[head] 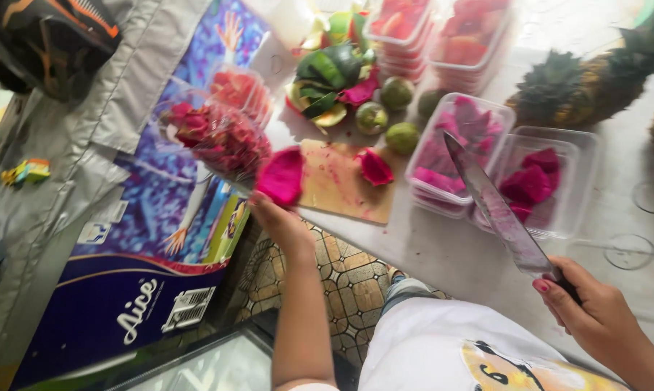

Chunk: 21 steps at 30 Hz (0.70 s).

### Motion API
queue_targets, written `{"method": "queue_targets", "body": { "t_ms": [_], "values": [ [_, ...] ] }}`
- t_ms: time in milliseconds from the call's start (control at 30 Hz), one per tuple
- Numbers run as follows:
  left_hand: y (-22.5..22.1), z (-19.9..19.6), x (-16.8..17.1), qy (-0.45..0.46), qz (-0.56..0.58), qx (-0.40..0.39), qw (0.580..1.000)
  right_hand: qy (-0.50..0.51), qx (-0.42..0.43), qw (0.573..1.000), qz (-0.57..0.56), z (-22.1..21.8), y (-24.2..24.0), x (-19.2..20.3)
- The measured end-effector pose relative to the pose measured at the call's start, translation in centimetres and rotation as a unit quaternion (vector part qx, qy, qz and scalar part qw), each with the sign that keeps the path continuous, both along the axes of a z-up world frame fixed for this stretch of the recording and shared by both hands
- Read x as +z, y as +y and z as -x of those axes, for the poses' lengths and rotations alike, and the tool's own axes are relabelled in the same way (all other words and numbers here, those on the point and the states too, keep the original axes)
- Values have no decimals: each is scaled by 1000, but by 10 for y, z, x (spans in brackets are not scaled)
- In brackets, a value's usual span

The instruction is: Slicing dragon fruit and watermelon and packing them into plastic containers

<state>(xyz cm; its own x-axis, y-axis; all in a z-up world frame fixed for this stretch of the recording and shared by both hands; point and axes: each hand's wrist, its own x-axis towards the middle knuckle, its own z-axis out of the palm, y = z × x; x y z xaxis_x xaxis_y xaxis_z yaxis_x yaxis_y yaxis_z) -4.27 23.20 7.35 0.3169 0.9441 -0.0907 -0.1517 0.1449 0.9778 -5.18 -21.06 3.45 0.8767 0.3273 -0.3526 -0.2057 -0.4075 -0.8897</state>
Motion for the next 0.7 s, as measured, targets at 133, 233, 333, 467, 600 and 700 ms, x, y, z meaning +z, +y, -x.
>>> {"method": "queue_targets", "body": {
  "t_ms": [133,233,333,467,600,700],
  "values": [
    [113,-4,55,121,-103,40,986,-10,35,999,29,0,17,-17],
    [193,-18,75,122,-147,37,981,-7,43,997,58,0,35,-21],
    [264,-33,74,202,-327,-8,923,-24,41,998,51,2,54,-26],
    [330,-52,61,297,-617,-153,712,-39,10,998,40,8,70,-36],
    [361,-69,46,393,-718,-249,518,-36,-35,998,47,14,88,-32],
    [380,-72,44,374,-750,-305,452,-8,-56,998,19,17,109,-12]
  ]
}}
